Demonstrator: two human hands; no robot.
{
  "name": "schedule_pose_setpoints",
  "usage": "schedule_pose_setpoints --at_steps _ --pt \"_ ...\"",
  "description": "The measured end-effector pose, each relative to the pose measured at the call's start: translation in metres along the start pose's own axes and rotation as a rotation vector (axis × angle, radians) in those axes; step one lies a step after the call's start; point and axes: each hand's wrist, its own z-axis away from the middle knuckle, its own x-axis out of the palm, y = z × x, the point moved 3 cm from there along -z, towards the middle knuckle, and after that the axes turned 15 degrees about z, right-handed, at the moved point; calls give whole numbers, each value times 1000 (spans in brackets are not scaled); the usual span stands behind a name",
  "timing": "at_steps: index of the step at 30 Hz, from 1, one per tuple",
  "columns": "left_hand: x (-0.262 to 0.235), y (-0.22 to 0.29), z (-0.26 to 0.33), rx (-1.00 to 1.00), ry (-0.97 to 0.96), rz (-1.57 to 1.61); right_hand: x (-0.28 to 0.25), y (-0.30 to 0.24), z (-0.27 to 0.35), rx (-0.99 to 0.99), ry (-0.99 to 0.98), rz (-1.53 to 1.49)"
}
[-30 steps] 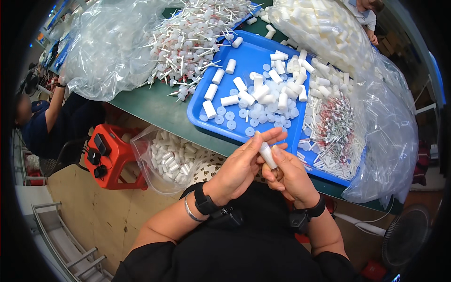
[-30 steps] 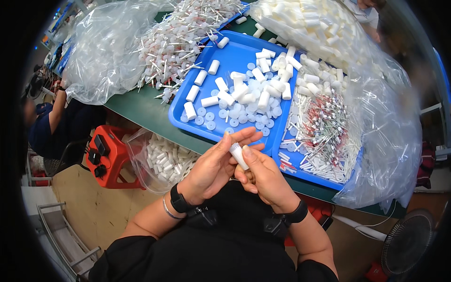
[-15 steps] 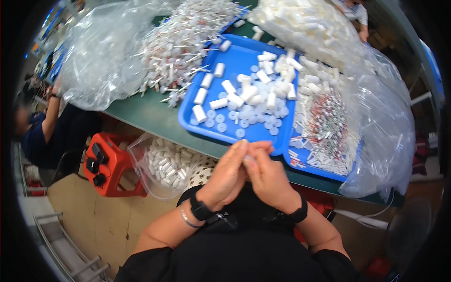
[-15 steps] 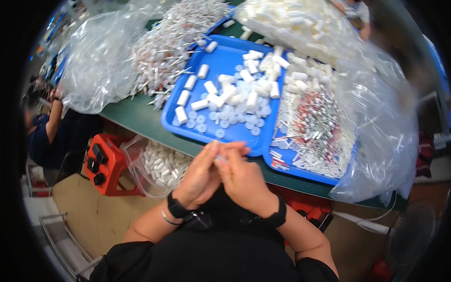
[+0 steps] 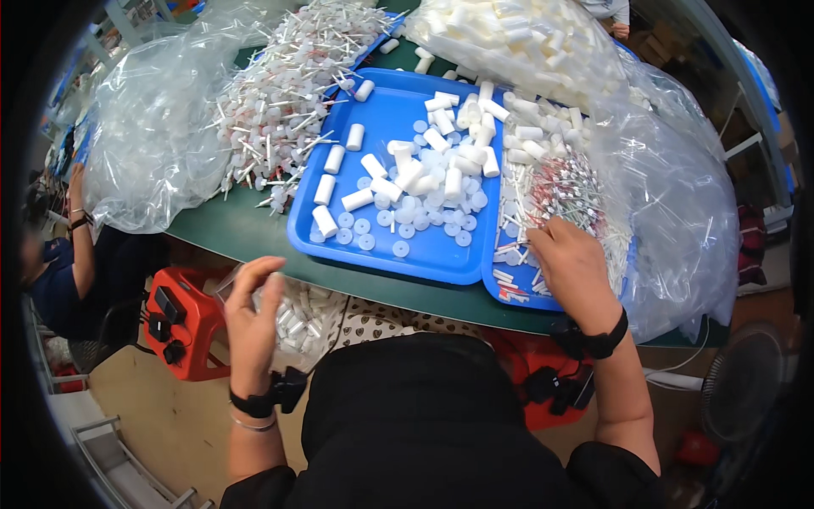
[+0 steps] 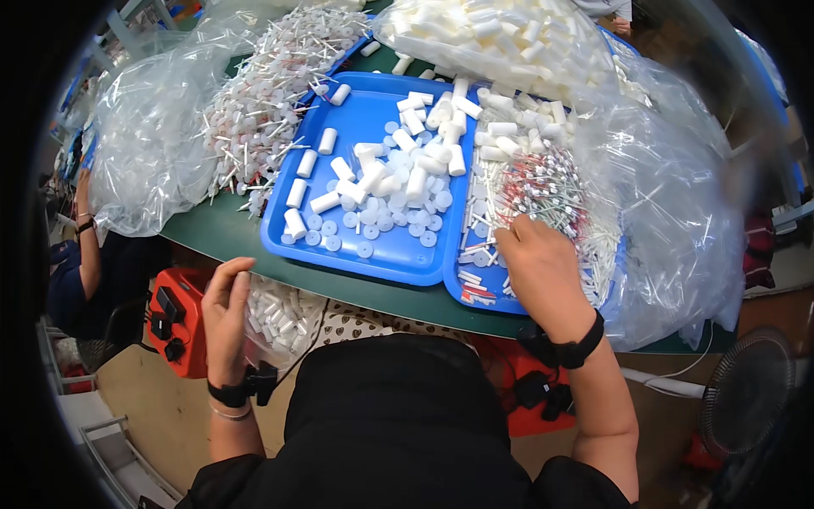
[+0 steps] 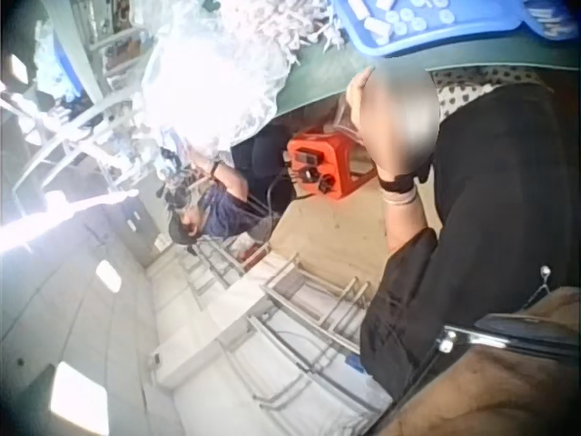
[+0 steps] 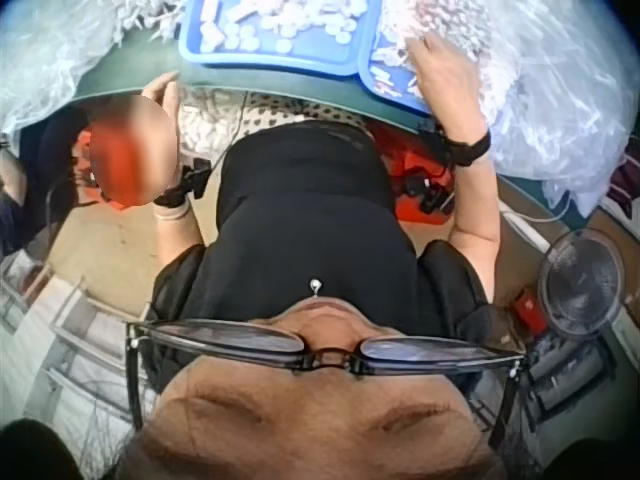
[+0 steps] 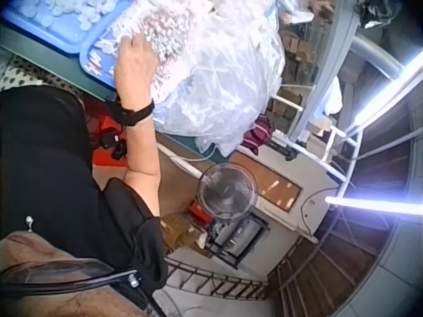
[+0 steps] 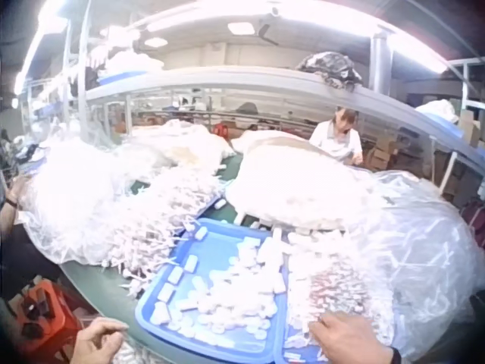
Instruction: The person assembles small white plastic components by hand. They pick up a cylindrical piece and a thin rod from a blue tray, insert the rod into the cylinder, and place the finished unit into a clear plastic bag. The process is repeated continuously throughout the clip.
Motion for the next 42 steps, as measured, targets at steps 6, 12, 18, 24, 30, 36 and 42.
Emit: schedule_pose_setpoints --at_steps 6,12,18,24,30,36,42 --pt "99 33 -19 405 -357 -281 13 1 -5 -53 -65 -46" --pt "140 18 -45 319 -556 -672 -1 9 -4 224 34 -538" --pt "147 6 -63 172 -679 -522 2 13 2 347 182 -573" --pt "153 5 -47 -176 -572 217 -20 7 -6 312 225 -500" --pt "169 6 -12 -627 -528 798 -45 -11 -22 86 402 -278" --pt "177 5 -4 -719 -472 1049 -59 -32 -22 -80 346 -127" --pt "175 2 -3 -724 -462 1075 -58 -33 -17 -62 301 -115"
